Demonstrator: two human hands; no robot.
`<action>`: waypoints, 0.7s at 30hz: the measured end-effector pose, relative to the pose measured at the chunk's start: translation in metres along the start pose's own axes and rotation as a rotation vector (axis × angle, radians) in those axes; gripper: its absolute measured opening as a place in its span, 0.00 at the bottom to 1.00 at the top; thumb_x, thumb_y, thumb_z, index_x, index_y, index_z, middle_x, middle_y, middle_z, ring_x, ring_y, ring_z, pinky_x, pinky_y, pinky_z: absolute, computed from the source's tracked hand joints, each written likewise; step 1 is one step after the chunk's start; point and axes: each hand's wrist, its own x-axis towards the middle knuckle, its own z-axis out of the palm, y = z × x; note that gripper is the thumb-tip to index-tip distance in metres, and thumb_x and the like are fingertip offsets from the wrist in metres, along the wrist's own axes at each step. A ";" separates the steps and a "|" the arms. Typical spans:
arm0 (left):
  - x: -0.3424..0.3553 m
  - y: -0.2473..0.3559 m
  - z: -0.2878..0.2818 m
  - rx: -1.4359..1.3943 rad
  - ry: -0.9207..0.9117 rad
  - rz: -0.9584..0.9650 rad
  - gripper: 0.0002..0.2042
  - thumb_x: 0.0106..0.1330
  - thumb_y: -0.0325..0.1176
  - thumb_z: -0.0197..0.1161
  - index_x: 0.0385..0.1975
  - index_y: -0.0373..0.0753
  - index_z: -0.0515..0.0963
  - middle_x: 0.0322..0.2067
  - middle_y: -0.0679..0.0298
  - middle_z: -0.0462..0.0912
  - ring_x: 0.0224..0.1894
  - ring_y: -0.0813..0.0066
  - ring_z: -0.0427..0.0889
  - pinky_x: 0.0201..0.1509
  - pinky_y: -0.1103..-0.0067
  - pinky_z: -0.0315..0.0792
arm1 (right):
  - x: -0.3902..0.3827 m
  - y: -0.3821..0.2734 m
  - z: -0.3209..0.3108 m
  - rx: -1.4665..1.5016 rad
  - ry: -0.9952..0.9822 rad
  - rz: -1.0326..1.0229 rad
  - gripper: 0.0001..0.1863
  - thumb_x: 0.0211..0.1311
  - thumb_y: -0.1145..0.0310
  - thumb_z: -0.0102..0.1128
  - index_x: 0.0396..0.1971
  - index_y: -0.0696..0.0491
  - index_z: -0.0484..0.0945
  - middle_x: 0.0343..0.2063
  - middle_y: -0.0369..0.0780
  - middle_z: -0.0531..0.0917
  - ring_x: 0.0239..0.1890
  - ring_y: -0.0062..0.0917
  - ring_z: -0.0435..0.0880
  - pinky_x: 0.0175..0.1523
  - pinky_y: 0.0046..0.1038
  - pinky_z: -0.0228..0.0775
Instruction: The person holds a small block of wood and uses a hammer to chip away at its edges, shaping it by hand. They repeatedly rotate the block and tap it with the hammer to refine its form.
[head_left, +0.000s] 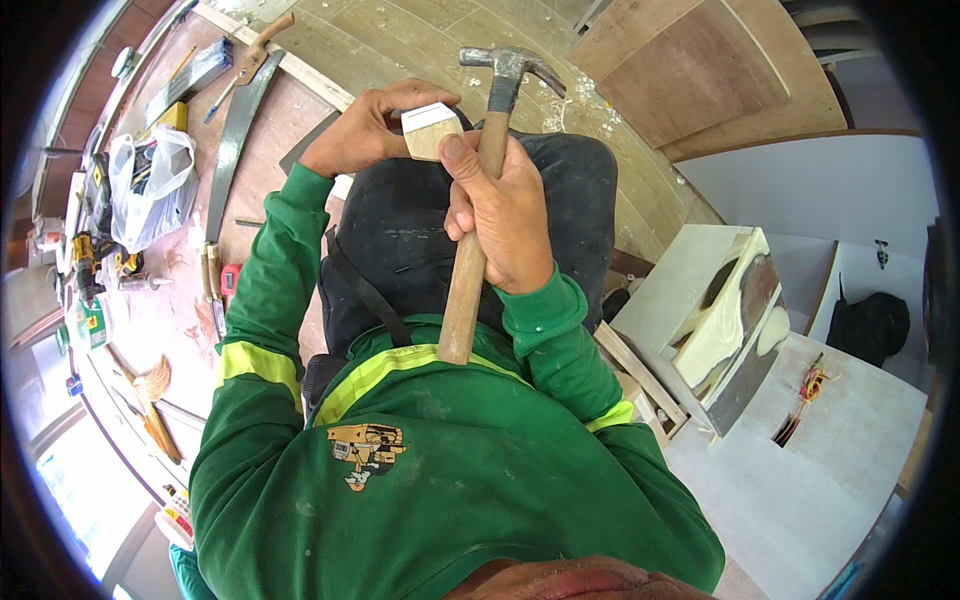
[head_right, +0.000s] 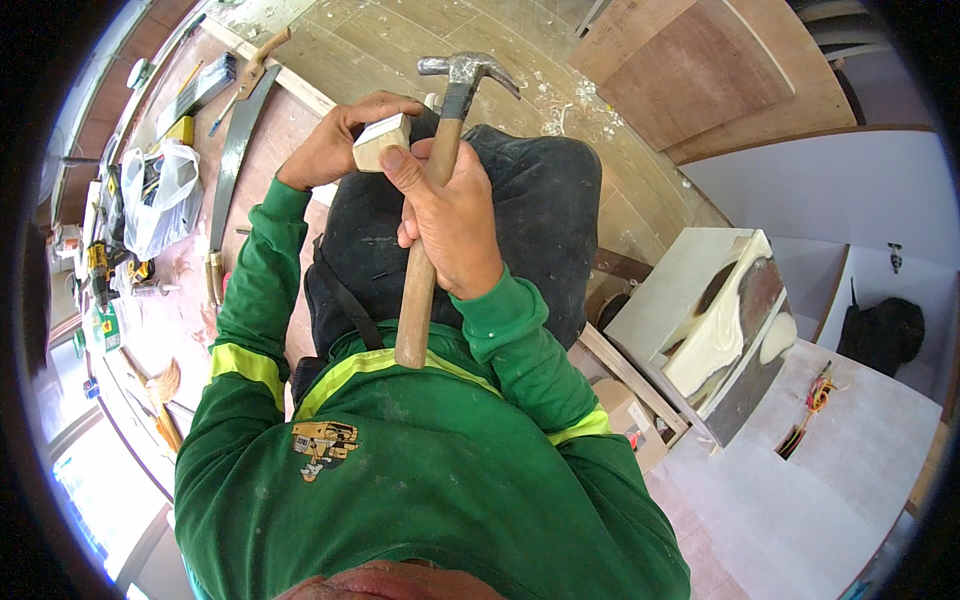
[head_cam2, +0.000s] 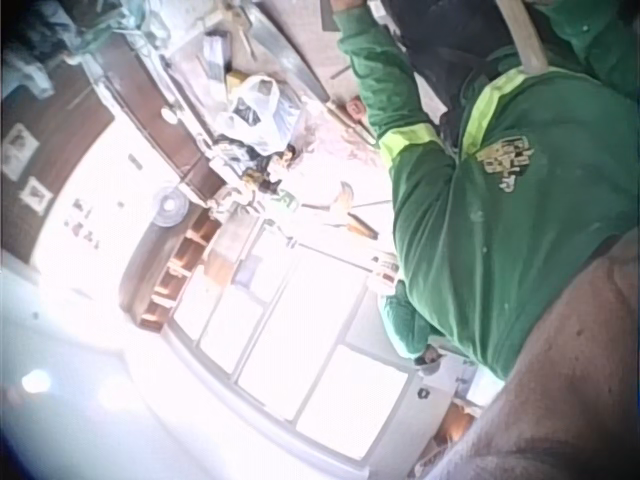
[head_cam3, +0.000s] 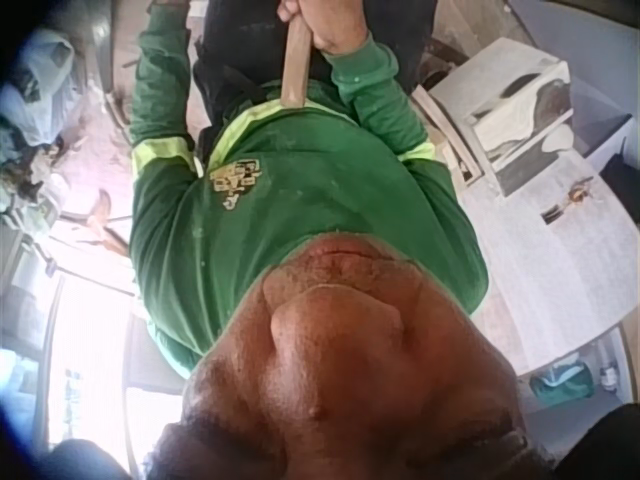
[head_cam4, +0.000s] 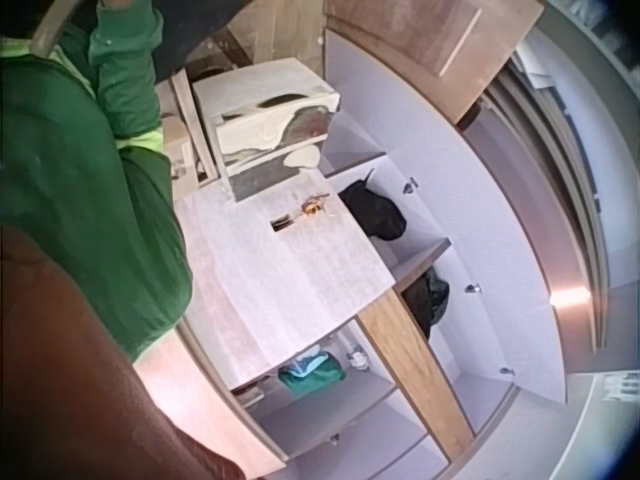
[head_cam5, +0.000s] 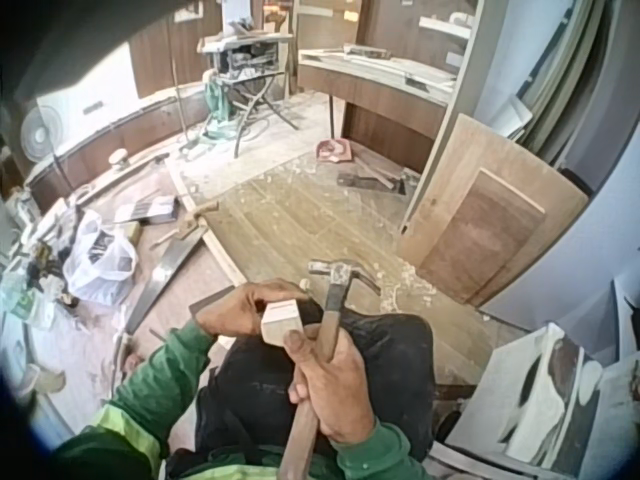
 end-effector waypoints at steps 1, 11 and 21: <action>-0.002 -0.003 0.001 -0.052 0.009 -0.015 0.32 0.58 0.36 0.84 0.66 0.43 0.83 0.62 0.63 0.85 0.65 0.66 0.82 0.74 0.68 0.74 | 0.001 -0.002 0.000 -0.024 -0.013 -0.009 0.28 0.70 0.53 0.77 0.49 0.60 0.71 0.26 0.35 0.78 0.16 0.13 0.72 0.19 0.19 0.70; 0.005 0.021 0.008 -1.073 0.496 0.007 0.15 0.76 0.36 0.63 0.56 0.34 0.75 0.51 0.51 0.86 0.60 0.56 0.85 0.67 0.57 0.81 | -0.010 -0.043 -0.026 -0.403 -0.095 -0.218 0.17 0.86 0.58 0.52 0.56 0.58 0.74 0.27 0.37 0.81 0.19 0.17 0.75 0.25 0.22 0.67; 0.039 -0.001 -0.023 -1.577 0.904 0.012 0.16 0.78 0.45 0.66 0.44 0.38 0.73 0.33 0.60 0.78 0.36 0.66 0.79 0.43 0.66 0.81 | -0.007 0.007 -0.011 -0.872 -0.009 -0.458 0.13 0.81 0.63 0.59 0.48 0.58 0.73 0.31 0.57 0.85 0.37 0.61 0.87 0.37 0.49 0.76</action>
